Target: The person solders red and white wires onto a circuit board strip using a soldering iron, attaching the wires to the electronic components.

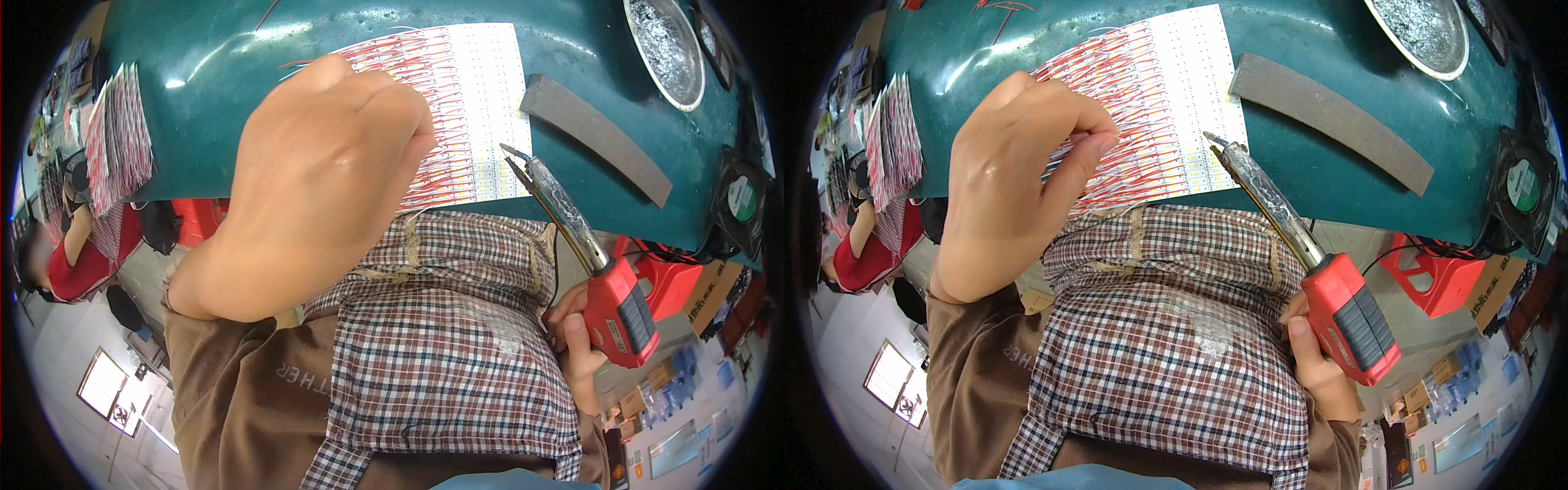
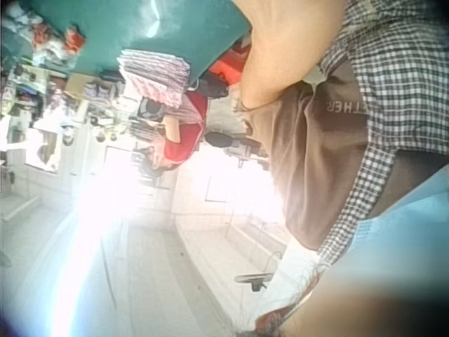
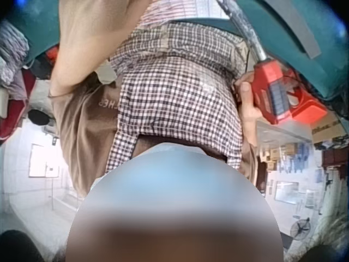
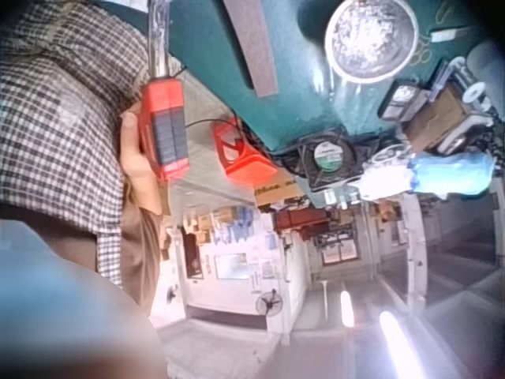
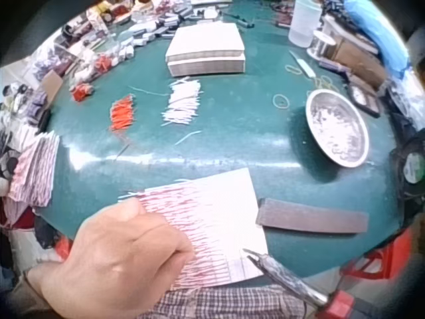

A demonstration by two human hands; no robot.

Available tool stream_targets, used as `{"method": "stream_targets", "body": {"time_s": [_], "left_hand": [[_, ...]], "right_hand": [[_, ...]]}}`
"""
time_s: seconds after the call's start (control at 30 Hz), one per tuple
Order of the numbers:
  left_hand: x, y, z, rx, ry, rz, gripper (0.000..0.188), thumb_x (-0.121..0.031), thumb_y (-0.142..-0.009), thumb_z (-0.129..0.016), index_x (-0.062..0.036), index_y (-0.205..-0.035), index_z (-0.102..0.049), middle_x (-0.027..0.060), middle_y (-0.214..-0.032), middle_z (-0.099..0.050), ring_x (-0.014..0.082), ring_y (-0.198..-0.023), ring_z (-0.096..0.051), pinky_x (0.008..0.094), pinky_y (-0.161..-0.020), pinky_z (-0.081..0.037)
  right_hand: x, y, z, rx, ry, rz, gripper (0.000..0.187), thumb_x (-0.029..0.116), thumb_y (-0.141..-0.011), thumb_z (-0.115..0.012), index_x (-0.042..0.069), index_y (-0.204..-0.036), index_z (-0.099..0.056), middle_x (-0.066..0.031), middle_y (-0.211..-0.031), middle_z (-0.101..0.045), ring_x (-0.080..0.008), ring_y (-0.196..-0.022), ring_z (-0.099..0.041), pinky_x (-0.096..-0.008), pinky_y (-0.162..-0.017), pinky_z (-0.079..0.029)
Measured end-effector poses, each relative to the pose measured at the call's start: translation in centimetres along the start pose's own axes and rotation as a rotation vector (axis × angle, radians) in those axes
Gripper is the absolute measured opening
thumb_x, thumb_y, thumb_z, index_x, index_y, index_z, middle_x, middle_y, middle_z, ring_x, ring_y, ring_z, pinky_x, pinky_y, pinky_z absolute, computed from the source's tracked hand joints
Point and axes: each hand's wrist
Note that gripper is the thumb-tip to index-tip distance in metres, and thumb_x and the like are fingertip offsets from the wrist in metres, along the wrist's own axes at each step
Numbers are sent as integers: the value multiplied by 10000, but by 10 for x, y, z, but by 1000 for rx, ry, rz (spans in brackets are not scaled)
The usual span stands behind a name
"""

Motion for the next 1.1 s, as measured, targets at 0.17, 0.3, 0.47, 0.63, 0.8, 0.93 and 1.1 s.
{"method": "stream_targets", "body": {"time_s": [0.17,0.3,0.47,0.63,0.8,0.93,1.1], "left_hand": [[-1,6,-19,-26,134,-26,67,-36,-756,-683,-58,-802,-638,50,-735,-596,242,-694,-527,343,-625,-411],[-2,7,-27,-43,85,4,72,-55,-754,-702,-74,-804,-654,39,-706,-574,224,-686,-527,331,-616,-408],[-3,12,-37,-85,136,15,87,-58,-734,-719,-83,-780,-650,23,-696,-573,214,-661,-519,333,-596,-400],[-6,13,-44,-98,152,15,112,-56,-725,-723,-85,-762,-621,17,-699,-572,209,-651,-515,334,-585,-391],[-7,13,-48,-110,91,21,143,-34,-702,-714,-94,-764,-600,11,-702,-559,207,-658,-522,333,-593,-395],[-7,13,-49,-110,68,20,151,-26,-685,-712,-97,-753,-597,7,-695,-554,204,-653,-524,333,-590,-397],[-7,10,-49,-106,68,11,159,-21,-671,-711,-97,-736,-588,4,-682,-549,196,-637,-528,330,-581,-400]], "right_hand": [[1,0,-8,-54,-40,42,262,234,-869,-590,-2,-812,-494,-96,-672,-535,-73,-452,-377,-208,-475,-369],[0,0,-9,-67,-35,37,269,243,-869,-592,1,-805,-494,-96,-670,-535,-73,-448,-379,-208,-469,-363],[0,-1,-8,-35,-48,71,284,256,-868,-592,2,-782,-496,-94,-665,-535,-75,-443,-381,-205,-453,-341],[-4,1,1,20,-4,77,290,256,-865,-599,-21,-821,-523,-99,-680,-550,-77,-446,-401,-202,-448,-336],[-2,7,-4,-54,-33,-50,293,249,-850,-630,-30,-890,-548,-98,-715,-565,-104,-507,-464,-218,-496,-378],[-7,6,-2,13,0,18,276,220,-835,-647,-20,-914,-538,-99,-724,-552,-162,-638,-516,-268,-596,-421],[-9,3,-2,26,-55,-4,245,195,-830,-641,-11,-874,-515,-111,-707,-536,-176,-657,-515,-277,-610,-418]]}}
Point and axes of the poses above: each hand's wrist, its own y-axis away from the middle knuckle, its own z-axis out of the back of the hand, x = y × z
